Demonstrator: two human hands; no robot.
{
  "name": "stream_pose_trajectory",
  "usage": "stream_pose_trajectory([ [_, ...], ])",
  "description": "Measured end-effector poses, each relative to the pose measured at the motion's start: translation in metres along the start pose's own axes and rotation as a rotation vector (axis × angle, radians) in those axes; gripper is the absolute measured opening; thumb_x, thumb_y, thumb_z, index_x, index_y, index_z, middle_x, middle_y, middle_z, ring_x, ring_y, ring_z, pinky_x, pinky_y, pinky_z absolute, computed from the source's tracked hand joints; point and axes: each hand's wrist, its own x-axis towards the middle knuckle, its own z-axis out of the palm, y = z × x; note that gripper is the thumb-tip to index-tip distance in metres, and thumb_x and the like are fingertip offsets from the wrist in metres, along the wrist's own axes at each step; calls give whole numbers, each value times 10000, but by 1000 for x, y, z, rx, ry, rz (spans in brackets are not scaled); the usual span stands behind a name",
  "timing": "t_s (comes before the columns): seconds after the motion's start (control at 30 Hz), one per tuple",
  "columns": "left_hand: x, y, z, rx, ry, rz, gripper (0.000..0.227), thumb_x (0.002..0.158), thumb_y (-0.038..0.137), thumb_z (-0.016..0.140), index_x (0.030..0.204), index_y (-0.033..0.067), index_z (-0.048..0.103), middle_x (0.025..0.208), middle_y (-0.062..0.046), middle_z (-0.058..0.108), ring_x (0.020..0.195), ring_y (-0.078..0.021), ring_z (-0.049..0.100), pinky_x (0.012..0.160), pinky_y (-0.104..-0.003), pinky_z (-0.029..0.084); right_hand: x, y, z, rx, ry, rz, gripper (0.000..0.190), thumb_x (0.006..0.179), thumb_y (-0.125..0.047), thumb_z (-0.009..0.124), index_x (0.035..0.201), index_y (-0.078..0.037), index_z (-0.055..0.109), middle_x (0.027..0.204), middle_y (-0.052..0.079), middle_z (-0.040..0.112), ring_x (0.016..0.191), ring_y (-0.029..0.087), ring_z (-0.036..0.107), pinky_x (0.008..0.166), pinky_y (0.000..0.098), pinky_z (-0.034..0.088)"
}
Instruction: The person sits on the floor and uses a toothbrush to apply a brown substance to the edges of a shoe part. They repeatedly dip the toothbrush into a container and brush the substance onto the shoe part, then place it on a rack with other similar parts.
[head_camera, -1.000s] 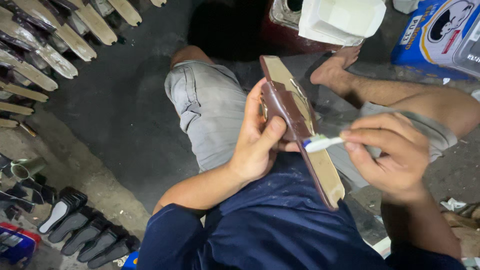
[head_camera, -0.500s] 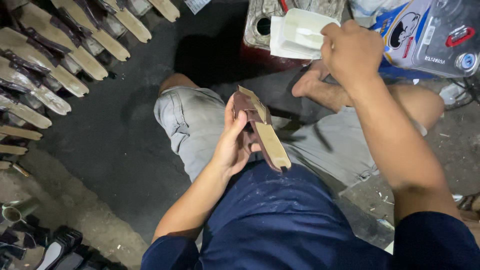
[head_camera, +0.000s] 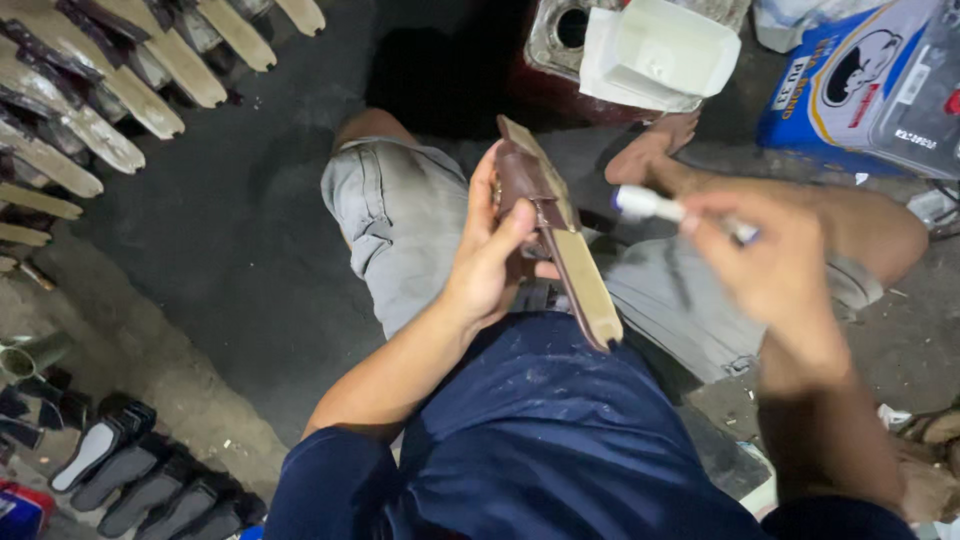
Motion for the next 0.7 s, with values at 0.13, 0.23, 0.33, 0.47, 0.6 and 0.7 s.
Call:
stream_pose_trajectory([
  [0.13, -7, 5, 15, 23, -9, 54, 844, 1039, 236, 704, 1683, 232, 159, 1418, -128, 497, 1216, -249, 627, 872, -413, 624, -25, -11, 25, 169, -23, -127, 146, 940, -16, 739, 1085, -21, 751, 879, 31, 695, 762, 84, 605, 705, 218, 455],
  [0.23, -12, 15, 27, 52, 13, 24, 874, 985, 264, 705, 1648, 236, 136, 1403, -127, 500, 1142, -250, 651, 683, -399, 656, -27, -16, 32, 188, -17, -186, 138, 956, 14, 728, 1092, -13, 738, 906, 53, 699, 720, 84, 608, 645, 207, 445],
  [0.33, -15, 22, 34, 116, 22, 28, 882, 990, 261, 706, 1651, 238, 123, 1405, -133, 497, 1158, -242, 642, 698, -396, 671, -27, -25, 33, 128, 31, -246, 145, 969, 51, 723, 1103, -2, 723, 948, 86, 700, 735, 96, 620, 624, 208, 455],
  [0.47, -15, 26, 38, 138, 36, 29, 887, 990, 258, 702, 1657, 235, 118, 1401, -134, 496, 1149, -245, 647, 694, -405, 674, -28, -35, 32, 80, 87, -327, 150, 987, 73, 719, 1120, 5, 705, 949, 104, 694, 726, 102, 616, 622, 213, 466],
  [0.6, -16, 26, 39, 109, 41, -3, 904, 982, 268, 694, 1654, 244, 90, 1392, -128, 494, 1139, -241, 647, 694, -403, 676, -29, -38, 31, 38, 90, -356, 156, 970, 80, 732, 1103, 2, 708, 933, 110, 696, 700, 115, 606, 615, 223, 458],
  [0.7, -17, 26, 39, 160, 44, -21, 907, 981, 273, 692, 1653, 248, 84, 1382, -131, 495, 1120, -251, 657, 688, -403, 680, -29, -33, 32, -11, 109, -376, 159, 976, 90, 730, 1108, 4, 708, 989, 117, 700, 710, 129, 619, 629, 232, 472],
])
